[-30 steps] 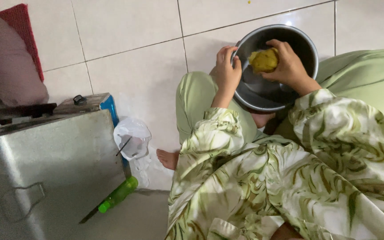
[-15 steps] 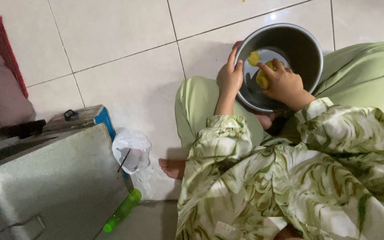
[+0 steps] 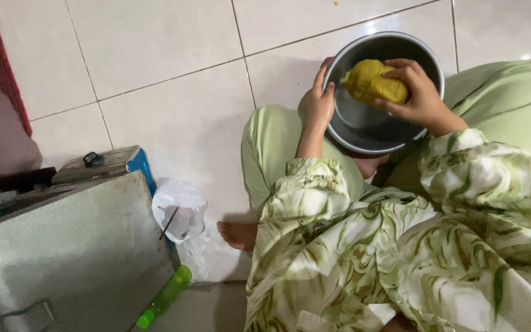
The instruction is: A person sitting on the floor is kneading a ball of yellow dough in a large metal bowl.
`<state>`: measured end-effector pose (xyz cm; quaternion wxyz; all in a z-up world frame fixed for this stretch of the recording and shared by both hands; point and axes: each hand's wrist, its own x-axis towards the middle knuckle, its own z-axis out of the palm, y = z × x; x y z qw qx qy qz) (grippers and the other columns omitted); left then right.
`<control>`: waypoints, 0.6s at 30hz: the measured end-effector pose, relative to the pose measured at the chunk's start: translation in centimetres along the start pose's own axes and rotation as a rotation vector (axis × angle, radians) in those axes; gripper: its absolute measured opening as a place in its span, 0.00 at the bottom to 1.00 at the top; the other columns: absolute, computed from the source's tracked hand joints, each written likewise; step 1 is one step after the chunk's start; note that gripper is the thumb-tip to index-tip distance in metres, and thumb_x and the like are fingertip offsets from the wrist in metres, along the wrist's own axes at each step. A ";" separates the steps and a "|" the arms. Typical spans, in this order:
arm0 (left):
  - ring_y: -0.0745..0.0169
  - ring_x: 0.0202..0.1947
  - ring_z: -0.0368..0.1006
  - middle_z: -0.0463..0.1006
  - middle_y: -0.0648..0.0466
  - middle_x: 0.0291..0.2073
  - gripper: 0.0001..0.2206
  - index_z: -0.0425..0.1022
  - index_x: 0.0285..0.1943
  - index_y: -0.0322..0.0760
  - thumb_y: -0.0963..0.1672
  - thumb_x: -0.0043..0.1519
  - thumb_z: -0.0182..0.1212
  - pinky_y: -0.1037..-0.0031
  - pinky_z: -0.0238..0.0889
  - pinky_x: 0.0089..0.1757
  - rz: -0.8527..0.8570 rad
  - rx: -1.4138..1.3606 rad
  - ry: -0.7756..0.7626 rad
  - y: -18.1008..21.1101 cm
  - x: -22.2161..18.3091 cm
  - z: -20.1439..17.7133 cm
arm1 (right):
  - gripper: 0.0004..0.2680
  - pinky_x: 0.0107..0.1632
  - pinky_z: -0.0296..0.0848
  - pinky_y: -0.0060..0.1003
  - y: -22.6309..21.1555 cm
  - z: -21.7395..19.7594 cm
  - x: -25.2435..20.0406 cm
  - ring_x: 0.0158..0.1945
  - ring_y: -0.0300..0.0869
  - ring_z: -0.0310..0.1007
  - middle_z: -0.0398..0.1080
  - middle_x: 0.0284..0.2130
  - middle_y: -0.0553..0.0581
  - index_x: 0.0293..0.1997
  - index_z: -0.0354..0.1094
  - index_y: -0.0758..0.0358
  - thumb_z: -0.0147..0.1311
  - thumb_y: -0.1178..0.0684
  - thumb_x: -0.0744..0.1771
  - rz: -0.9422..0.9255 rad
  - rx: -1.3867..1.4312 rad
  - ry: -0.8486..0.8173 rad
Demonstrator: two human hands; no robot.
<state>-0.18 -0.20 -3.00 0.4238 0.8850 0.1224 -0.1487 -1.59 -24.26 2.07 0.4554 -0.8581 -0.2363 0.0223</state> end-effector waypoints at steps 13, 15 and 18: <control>0.38 0.55 0.77 0.82 0.40 0.48 0.23 0.57 0.75 0.65 0.51 0.69 0.45 0.53 0.65 0.53 -0.069 -0.056 -0.086 -0.3 0.6 0.5 | 0.37 0.44 0.80 0.60 5.3 7.9 1.2 0.51 0.63 0.76 0.67 0.54 0.65 0.76 0.50 0.44 0.64 0.29 0.60 0.418 -0.700 -0.169; 0.31 0.57 0.74 0.80 0.34 0.50 0.23 0.55 0.76 0.61 0.50 0.69 0.45 0.49 0.63 0.55 -0.048 -0.100 -0.099 0.1 0.5 0.2 | 0.32 0.45 0.78 0.60 5.0 6.2 2.3 0.49 0.63 0.77 0.70 0.51 0.67 0.71 0.58 0.49 0.69 0.33 0.61 0.440 -0.433 -0.146; 0.31 0.58 0.74 0.80 0.34 0.51 0.23 0.54 0.75 0.67 0.51 0.69 0.46 0.50 0.63 0.56 -0.069 -0.120 -0.103 0.5 0.0 -0.4 | 0.31 0.51 0.72 0.71 8.4 5.6 2.7 0.52 0.72 0.72 0.68 0.52 0.77 0.69 0.58 0.58 0.72 0.45 0.61 0.423 -0.138 -0.143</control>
